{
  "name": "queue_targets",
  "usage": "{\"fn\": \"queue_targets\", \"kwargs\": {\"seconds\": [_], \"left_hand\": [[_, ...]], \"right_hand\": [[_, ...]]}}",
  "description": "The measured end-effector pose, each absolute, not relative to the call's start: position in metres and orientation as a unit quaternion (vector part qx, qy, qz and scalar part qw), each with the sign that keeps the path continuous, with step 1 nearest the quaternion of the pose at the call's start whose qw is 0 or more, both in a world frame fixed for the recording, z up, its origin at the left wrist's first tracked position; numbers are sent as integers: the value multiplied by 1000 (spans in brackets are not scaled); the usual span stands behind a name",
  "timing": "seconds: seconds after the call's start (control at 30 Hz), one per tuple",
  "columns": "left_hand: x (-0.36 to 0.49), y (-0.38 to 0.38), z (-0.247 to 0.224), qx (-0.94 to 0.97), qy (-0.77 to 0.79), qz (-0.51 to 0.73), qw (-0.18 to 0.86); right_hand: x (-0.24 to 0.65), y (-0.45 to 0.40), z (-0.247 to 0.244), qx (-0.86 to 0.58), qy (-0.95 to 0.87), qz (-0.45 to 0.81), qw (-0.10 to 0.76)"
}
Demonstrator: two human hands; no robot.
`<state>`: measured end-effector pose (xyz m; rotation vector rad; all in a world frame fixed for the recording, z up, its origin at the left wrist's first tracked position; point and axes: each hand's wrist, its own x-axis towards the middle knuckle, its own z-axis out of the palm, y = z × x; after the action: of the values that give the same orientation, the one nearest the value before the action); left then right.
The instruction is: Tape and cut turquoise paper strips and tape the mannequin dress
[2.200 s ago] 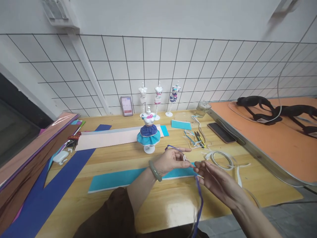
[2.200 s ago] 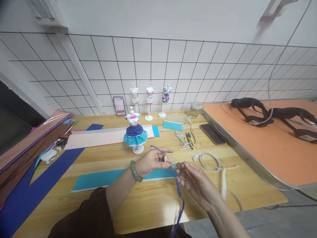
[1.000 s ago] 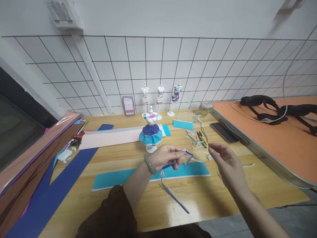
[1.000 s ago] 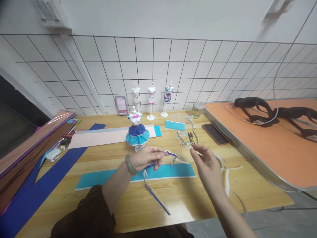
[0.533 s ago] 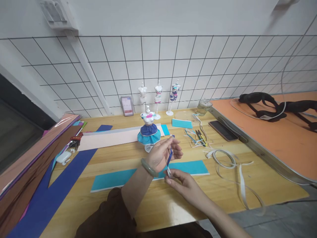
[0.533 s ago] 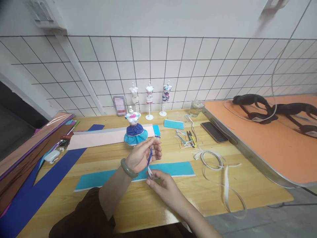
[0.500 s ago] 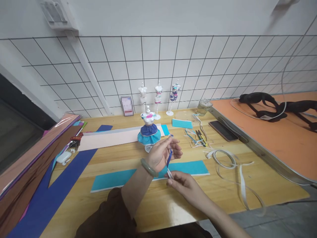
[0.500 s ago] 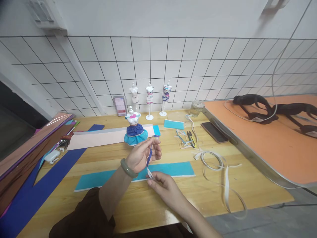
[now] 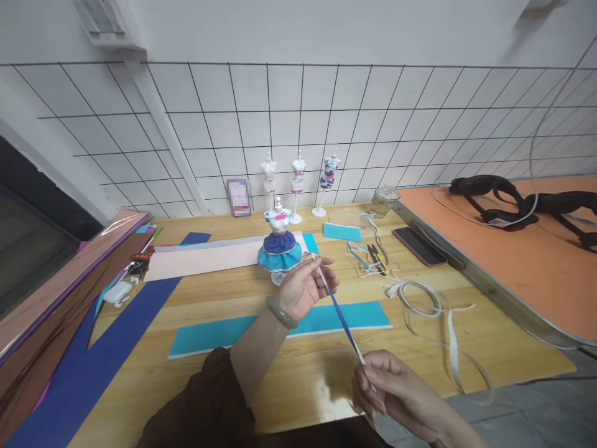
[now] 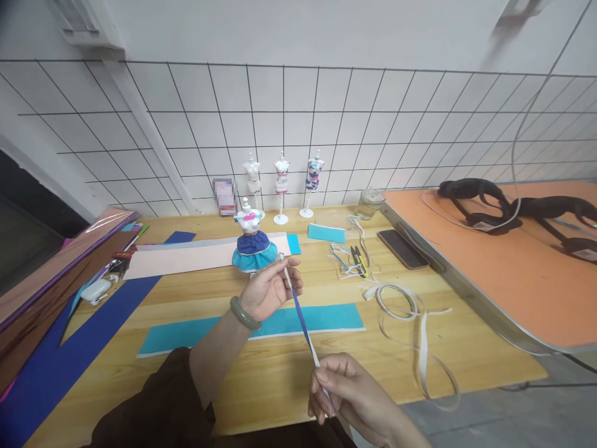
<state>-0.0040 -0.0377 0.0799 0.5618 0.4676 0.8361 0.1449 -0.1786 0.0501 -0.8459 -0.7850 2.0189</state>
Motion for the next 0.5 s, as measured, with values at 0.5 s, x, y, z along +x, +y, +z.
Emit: {"fn": "queue_targets", "kwargs": {"seconds": [0.5], "left_hand": [[3, -56, 90, 549, 329, 415, 646]], "right_hand": [[128, -125, 75, -511, -455, 536, 495]]}}
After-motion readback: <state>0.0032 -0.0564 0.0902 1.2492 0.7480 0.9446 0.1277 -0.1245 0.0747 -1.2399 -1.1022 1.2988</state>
